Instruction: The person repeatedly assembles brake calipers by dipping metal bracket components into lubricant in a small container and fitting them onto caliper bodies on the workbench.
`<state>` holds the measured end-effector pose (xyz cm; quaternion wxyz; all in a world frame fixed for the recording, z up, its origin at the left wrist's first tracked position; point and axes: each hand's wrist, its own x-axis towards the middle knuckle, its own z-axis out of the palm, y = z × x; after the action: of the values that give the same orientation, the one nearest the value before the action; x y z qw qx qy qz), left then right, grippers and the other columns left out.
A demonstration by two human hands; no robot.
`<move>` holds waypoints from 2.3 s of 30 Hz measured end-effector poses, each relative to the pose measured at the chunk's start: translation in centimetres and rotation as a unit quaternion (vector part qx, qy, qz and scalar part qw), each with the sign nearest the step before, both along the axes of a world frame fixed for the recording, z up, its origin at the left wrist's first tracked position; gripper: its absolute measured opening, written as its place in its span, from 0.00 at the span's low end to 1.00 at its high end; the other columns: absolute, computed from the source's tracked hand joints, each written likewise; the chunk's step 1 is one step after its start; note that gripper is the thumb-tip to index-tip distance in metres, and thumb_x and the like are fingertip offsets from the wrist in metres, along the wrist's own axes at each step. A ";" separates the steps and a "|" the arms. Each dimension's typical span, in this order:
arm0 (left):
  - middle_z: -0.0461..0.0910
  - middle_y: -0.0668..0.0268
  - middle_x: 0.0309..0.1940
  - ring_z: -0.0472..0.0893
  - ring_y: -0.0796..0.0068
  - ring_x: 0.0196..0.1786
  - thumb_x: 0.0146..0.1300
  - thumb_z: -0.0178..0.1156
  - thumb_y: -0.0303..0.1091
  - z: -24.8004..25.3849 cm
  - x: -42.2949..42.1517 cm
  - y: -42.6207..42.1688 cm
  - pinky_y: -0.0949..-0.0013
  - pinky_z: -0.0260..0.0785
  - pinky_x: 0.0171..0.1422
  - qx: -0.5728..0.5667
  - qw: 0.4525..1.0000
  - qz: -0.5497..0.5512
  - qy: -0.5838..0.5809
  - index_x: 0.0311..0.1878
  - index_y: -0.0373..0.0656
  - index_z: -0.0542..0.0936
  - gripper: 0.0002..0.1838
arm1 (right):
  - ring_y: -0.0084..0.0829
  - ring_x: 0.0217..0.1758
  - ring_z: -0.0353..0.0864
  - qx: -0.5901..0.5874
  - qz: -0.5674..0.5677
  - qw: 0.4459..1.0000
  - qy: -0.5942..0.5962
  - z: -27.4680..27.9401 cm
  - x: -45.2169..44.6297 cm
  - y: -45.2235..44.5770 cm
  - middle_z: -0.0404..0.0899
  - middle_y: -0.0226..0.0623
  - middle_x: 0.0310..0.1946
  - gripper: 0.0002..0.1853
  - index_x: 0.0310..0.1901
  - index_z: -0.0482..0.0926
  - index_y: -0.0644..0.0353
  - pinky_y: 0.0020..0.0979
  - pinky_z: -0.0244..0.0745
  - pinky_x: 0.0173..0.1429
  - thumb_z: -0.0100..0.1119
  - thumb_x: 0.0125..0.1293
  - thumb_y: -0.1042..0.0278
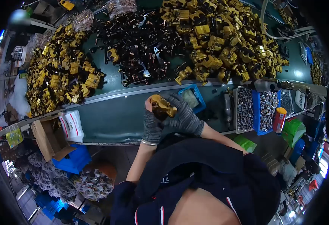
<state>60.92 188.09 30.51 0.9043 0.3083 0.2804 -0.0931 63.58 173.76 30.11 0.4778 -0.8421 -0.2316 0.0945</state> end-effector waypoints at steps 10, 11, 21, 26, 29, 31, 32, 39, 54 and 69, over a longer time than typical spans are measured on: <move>0.67 0.60 0.58 0.70 0.70 0.59 0.40 0.68 0.66 -0.9 -1.3 4.3 0.67 0.64 0.61 0.183 0.937 -0.158 -0.253 0.67 0.36 0.56 0.59 | 0.31 0.57 0.72 0.533 -0.086 0.570 0.619 1.1 -0.9 2.7 0.72 0.35 0.55 0.32 0.61 0.65 0.55 0.35 0.67 0.63 0.56 0.62 0.43; 0.67 0.60 0.58 0.70 0.70 0.59 0.40 0.68 0.66 -1.3 -1.0 4.7 0.67 0.64 0.61 0.179 0.938 -0.158 -0.253 0.67 0.36 0.56 0.59 | 0.31 0.58 0.71 0.524 -0.092 0.540 0.652 1.7 -1.0 3.6 0.71 0.35 0.55 0.32 0.62 0.63 0.55 0.34 0.66 0.64 0.55 0.62 0.44; 0.70 0.61 0.57 0.69 0.60 0.60 0.53 0.59 0.61 -7.9 -2.0 8.6 0.53 0.62 0.64 -0.223 0.959 0.152 -0.081 0.63 0.45 0.65 0.40 | 0.26 0.51 0.74 0.193 -0.030 0.860 0.472 -0.9 2.8 7.6 0.77 0.35 0.46 0.24 0.54 0.74 0.55 0.30 0.68 0.56 0.57 0.62 0.47; 0.71 0.57 0.55 0.72 0.60 0.55 0.57 0.57 0.59 -9.6 -1.8 12.1 0.53 0.65 0.61 -0.174 0.968 0.176 -0.033 0.62 0.43 0.65 0.37 | 0.38 0.41 0.76 -0.235 -0.140 0.962 0.003 -4.9 14.4 4.5 0.79 0.40 0.38 0.15 0.37 0.80 0.59 0.38 0.71 0.49 0.63 0.57 0.55; 0.71 0.56 0.53 0.72 0.61 0.52 0.56 0.57 0.59 -7.9 -1.6 13.5 0.52 0.68 0.55 -0.105 0.983 0.148 -0.011 0.62 0.41 0.65 0.38 | 0.42 0.43 0.75 -0.330 -0.104 0.937 -0.047 -7.8 18.2 5.6 0.79 0.41 0.36 0.17 0.36 0.81 0.56 0.43 0.69 0.49 0.65 0.52 0.52; 0.69 0.54 0.54 0.72 0.61 0.52 0.55 0.57 0.61 -7.3 -1.7 14.7 0.53 0.68 0.54 -0.009 0.998 0.052 -0.039 0.61 0.39 0.65 0.39 | 0.40 0.45 0.75 -0.457 -0.120 0.880 -0.054 -8.8 18.8 7.3 0.78 0.39 0.37 0.19 0.38 0.82 0.54 0.44 0.68 0.50 0.66 0.49 0.49; 0.69 0.54 0.54 0.72 0.61 0.52 0.55 0.57 0.61 -6.9 -1.6 14.7 0.53 0.68 0.54 -0.007 0.998 0.048 -0.037 0.61 0.39 0.65 0.39 | 0.40 0.45 0.75 -0.456 -0.123 0.880 -0.049 -9.4 18.9 7.4 0.78 0.39 0.37 0.19 0.38 0.82 0.54 0.44 0.68 0.50 0.66 0.49 0.49; 0.68 0.52 0.56 0.71 0.56 0.55 0.53 0.58 0.61 -7.9 -2.3 13.0 0.49 0.66 0.57 -0.033 0.998 0.049 -0.009 0.63 0.38 0.63 0.42 | 0.40 0.42 0.78 -0.105 -0.124 0.985 0.067 -4.4 12.7 -0.7 0.80 0.41 0.35 0.13 0.41 0.80 0.62 0.38 0.70 0.49 0.61 0.57 0.64; 0.70 0.51 0.55 0.73 0.50 0.56 0.52 0.63 0.50 -7.1 1.0 2.1 0.48 0.68 0.61 -0.146 0.981 -0.125 -0.024 0.61 0.37 0.64 0.38 | 0.44 0.39 0.79 -0.039 -0.058 0.960 0.272 -17.3 0.5 -8.9 0.79 0.49 0.38 0.15 0.51 0.77 0.59 0.39 0.73 0.45 0.53 0.62 0.70; 0.73 0.60 0.49 0.76 0.68 0.50 0.59 0.58 0.46 -7.4 -0.3 1.2 0.65 0.74 0.50 0.102 0.989 -0.098 -0.043 0.57 0.38 0.67 0.27 | 0.17 0.24 0.68 0.168 -0.203 0.918 0.296 -0.7 0.7 -4.0 0.76 0.26 0.26 0.09 0.42 0.77 0.63 0.20 0.64 0.29 0.53 0.66 0.67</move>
<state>60.61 189.30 23.06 0.8658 0.4285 0.2178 -0.1388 64.25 169.76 29.37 0.6681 -0.7116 0.0838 0.2004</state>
